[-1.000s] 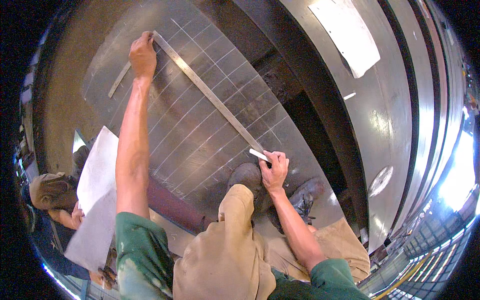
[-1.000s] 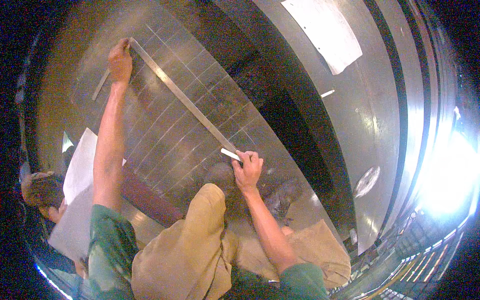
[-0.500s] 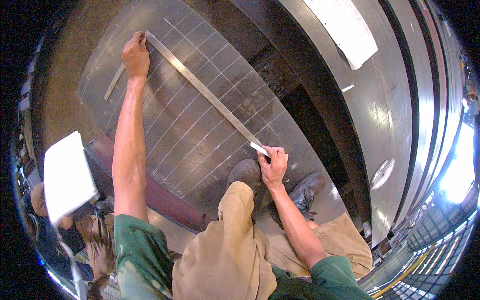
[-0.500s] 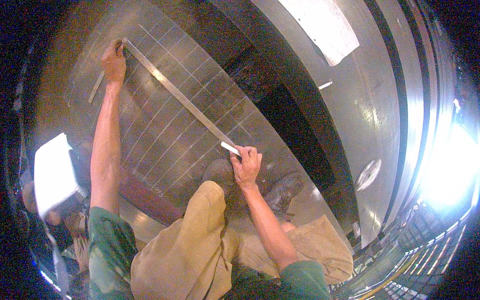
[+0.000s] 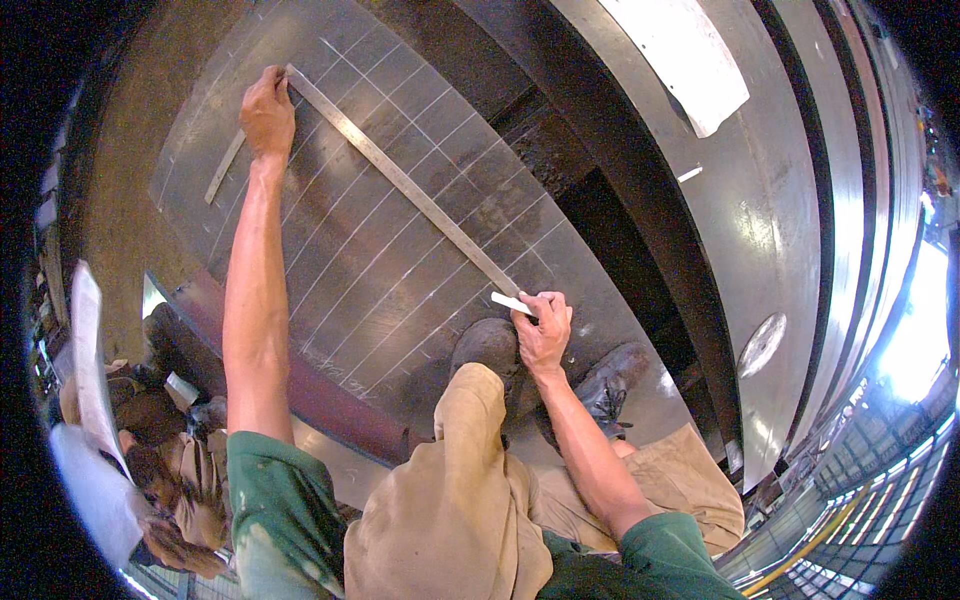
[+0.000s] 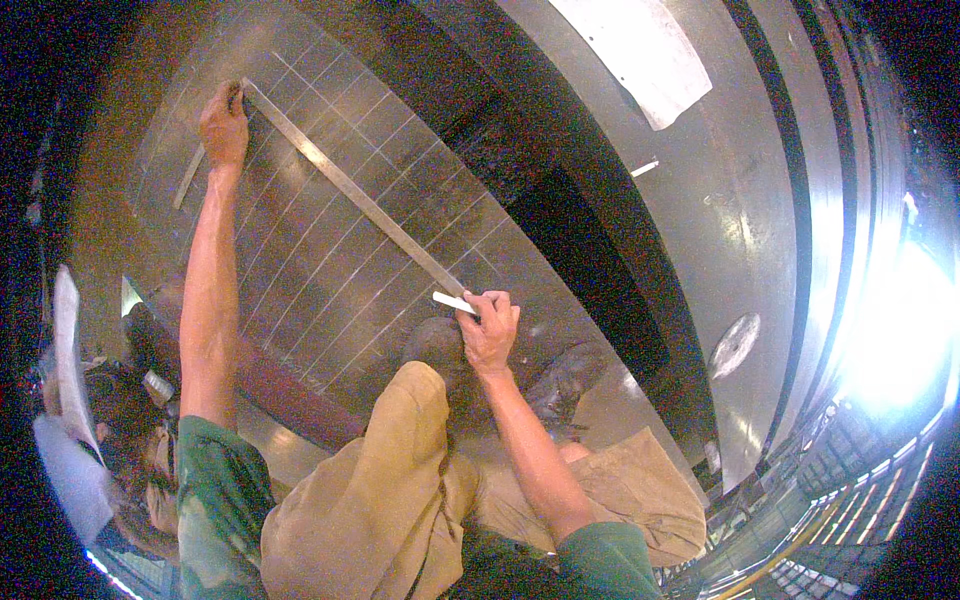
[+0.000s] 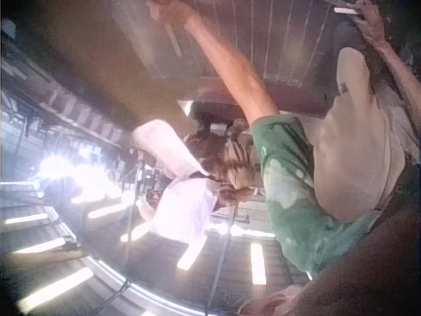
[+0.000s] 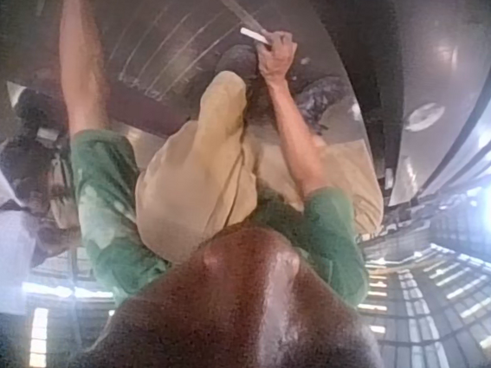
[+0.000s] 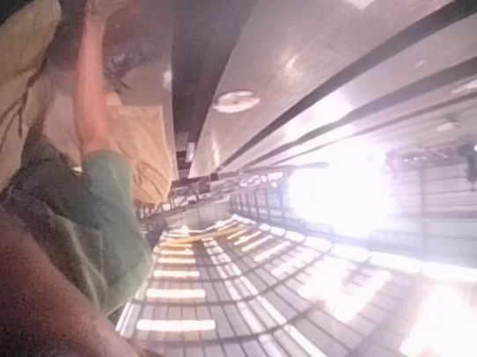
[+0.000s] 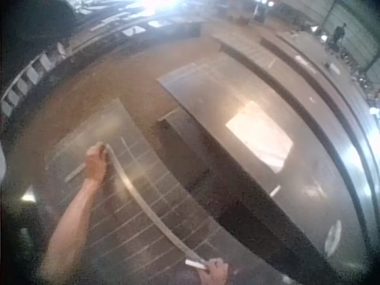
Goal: The person uses a metal square and a white marker to draw a grid of straight lines on a large metal sheet. They repeatedly reposition the square to create intersecting lines across the surface.
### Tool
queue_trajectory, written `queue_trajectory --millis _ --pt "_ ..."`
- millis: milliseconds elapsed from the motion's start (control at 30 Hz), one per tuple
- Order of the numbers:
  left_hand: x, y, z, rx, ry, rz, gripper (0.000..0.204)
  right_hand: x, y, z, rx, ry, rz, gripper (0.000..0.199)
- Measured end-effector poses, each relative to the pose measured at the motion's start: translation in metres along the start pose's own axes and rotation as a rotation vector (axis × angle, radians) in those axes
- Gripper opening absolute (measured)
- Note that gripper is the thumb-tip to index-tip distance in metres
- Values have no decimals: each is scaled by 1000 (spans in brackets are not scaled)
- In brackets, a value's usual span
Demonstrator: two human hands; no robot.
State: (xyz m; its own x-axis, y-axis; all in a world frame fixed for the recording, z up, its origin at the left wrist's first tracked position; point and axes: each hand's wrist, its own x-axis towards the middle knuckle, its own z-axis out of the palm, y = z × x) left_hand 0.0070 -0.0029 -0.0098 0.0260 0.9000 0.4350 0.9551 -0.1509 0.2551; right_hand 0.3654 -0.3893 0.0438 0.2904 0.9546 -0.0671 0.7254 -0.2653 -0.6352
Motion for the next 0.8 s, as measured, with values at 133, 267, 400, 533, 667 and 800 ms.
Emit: queue_trajectory --millis 133,267,400,533,667,800 --pt "2 2 -4 42 -77 -10 19 2 -5 -3 -4 -13 25 25" --pt "5 6 -8 11 -160 -24 24 2 -4 -2 -15 -23 59 21" --pt "5 9 -13 30 -237 -39 29 2 -2 -1 15 -27 66 26" --pt "6 14 -20 35 -264 -21 35 4 -6 -4 16 -25 65 21" --pt "4 25 -28 36 -288 -20 46 4 -7 -4 20 -43 78 21" --pt "7 34 -43 1 -371 -51 69 6 -10 -5 12 -65 57 21"
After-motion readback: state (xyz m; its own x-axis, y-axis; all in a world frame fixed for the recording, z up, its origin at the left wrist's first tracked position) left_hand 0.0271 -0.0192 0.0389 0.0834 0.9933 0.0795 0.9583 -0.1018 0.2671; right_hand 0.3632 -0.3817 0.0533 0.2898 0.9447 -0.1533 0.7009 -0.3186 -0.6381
